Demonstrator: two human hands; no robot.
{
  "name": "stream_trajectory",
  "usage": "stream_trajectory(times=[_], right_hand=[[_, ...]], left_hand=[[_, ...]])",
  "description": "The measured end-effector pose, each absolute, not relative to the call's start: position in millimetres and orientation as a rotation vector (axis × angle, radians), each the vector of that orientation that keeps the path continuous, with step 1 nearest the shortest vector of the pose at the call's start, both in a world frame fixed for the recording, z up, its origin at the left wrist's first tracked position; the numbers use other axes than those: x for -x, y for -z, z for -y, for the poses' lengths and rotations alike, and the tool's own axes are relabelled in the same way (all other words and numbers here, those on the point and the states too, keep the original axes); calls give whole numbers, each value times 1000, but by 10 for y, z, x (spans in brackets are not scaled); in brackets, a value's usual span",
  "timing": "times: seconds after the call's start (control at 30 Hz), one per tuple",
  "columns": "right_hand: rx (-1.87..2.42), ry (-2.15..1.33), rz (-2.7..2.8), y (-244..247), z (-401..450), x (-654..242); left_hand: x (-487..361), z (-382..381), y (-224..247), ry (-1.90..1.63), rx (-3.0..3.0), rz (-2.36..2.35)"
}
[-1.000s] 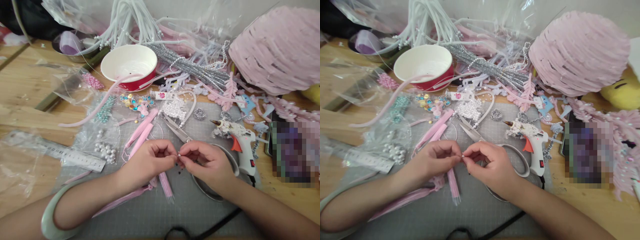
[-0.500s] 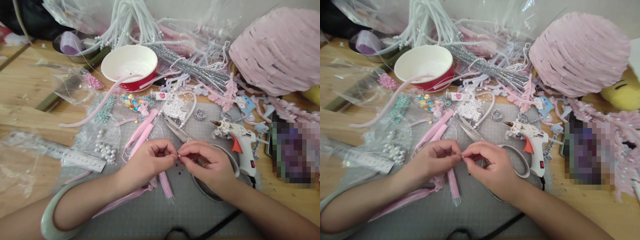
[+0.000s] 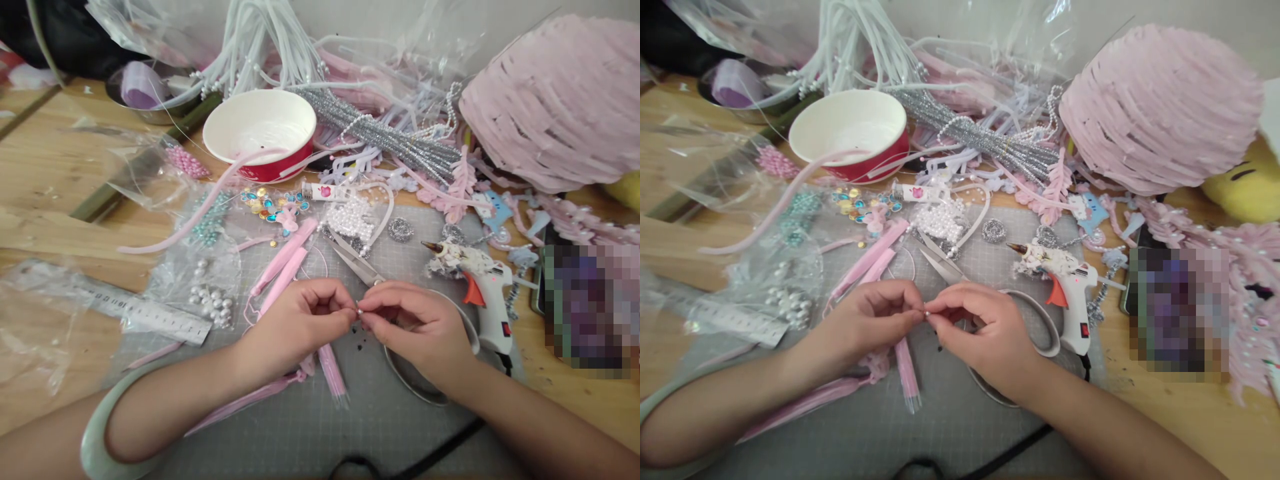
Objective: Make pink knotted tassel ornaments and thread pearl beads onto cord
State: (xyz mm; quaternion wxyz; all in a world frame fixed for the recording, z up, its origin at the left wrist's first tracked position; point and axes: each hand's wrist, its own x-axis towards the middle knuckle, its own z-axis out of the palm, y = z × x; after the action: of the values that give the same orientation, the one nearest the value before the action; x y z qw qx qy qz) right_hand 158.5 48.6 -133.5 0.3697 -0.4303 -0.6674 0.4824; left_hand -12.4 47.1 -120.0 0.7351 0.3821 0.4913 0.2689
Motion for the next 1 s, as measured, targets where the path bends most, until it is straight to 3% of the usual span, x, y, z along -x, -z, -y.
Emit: stream_trajectory(times=[0.27,1.0], right_hand=[[1159,-1478,1519,1329,-502,-1577],[1178,-1292,1695,1328,-511,-1582]], left_hand=[[124,-484,1194,-583,-838,-1099],[134,-475,1182,-560,-823,-1079]])
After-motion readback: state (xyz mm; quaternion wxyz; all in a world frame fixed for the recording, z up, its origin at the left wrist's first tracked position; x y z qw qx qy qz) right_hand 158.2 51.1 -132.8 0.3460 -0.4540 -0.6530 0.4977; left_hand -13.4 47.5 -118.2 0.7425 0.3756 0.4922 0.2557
